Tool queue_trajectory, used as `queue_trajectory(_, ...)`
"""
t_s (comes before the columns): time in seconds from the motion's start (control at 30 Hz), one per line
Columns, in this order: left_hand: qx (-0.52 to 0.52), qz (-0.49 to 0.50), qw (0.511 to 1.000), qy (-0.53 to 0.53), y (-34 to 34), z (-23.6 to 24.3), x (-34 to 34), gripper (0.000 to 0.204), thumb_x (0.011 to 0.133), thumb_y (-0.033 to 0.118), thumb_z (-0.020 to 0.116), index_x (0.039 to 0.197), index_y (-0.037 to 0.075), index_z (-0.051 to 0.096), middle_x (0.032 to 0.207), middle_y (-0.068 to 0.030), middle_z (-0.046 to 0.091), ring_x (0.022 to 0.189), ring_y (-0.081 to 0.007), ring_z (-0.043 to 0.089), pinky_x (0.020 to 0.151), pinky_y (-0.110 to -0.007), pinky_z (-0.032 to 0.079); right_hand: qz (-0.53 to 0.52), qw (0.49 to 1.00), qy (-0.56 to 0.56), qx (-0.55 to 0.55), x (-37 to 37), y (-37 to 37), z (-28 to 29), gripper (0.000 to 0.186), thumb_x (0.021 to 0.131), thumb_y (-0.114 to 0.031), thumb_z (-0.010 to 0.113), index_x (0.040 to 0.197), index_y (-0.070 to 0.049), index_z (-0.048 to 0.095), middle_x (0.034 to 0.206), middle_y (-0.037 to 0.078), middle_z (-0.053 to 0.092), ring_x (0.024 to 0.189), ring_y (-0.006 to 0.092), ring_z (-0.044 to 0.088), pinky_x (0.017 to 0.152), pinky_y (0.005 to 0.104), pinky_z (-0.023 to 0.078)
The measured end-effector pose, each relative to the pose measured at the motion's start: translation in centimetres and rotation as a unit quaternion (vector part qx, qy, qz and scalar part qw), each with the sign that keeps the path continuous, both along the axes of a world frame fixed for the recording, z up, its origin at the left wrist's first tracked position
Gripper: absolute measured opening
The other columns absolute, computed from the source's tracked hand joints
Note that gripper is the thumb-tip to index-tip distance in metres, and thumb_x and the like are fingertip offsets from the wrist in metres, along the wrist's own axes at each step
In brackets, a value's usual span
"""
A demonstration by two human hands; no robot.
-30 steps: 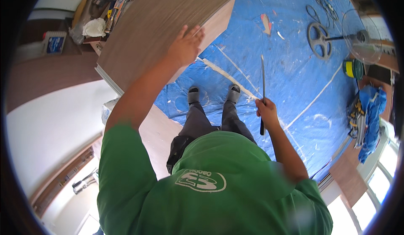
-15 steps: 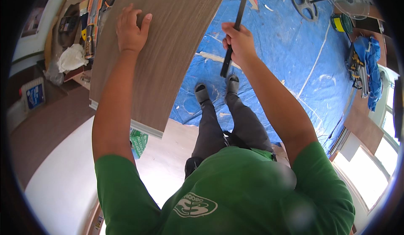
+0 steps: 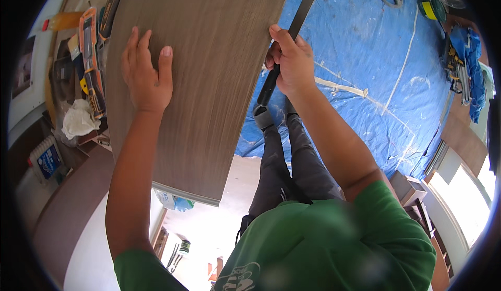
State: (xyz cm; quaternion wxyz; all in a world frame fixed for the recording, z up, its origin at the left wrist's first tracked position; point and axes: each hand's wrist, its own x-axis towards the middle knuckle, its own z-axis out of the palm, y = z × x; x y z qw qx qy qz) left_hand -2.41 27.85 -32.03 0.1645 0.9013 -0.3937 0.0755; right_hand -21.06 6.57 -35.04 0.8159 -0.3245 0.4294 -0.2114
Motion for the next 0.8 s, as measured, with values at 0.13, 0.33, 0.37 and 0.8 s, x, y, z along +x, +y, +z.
queue_trajectory(0.13,0.014,-0.013,1.000,0.007,-0.3,0.5,-0.1,0.055,0.103,0.038,0.054,0.144,0.002,0.051,0.158,-0.0204,0.041,0.144,-0.0393,0.038,0.120,-0.054,0.025,-0.036,0.999,-0.012,-0.020,1.4,-1.4,-0.3,0.027,0.089,-0.024,0.079,0.084,-0.005,0.062,0.062,0.001,0.050,0.049,0.0122,0.046,0.049,0.0295,0.041)
queue_trajectory(0.33,0.033,-0.027,0.999,0.010,-0.6,1.0,-0.1,0.053,0.104,0.035,0.052,0.143,-0.001,0.050,0.158,-0.0225,0.040,0.142,-0.0413,0.039,0.119,-0.054,0.025,-0.065,0.997,-0.007,-0.041,3.9,-5.5,-0.5,0.030,0.087,-0.026,0.080,0.084,-0.002,0.063,0.063,0.003,0.052,0.050,0.0136,0.049,0.049,0.0302,0.041)
queue_trajectory(0.37,0.037,-0.027,0.999,0.010,-0.5,1.0,-0.1,0.053,0.104,0.035,0.052,0.143,-0.001,0.050,0.158,-0.0226,0.040,0.142,-0.0413,0.040,0.119,-0.054,0.025,-0.064,0.997,-0.005,-0.045,4.2,-6.2,-0.5,0.030,0.087,-0.026,0.080,0.084,-0.002,0.063,0.063,0.003,0.052,0.051,0.0139,0.049,0.049,0.0303,0.041)
queue_trajectory(0.8,0.040,-0.025,0.999,0.023,-0.4,0.9,0.0,0.055,0.104,0.037,0.050,0.142,-0.002,0.050,0.157,-0.0224,0.042,0.145,-0.0391,0.039,0.121,-0.056,0.021,-0.055,0.993,-0.030,-0.105,8.0,-14.2,-1.2,0.030,0.084,-0.024,0.078,0.088,0.002,0.064,0.065,0.006,0.055,0.053,0.0180,0.052,0.053,0.0338,0.042)
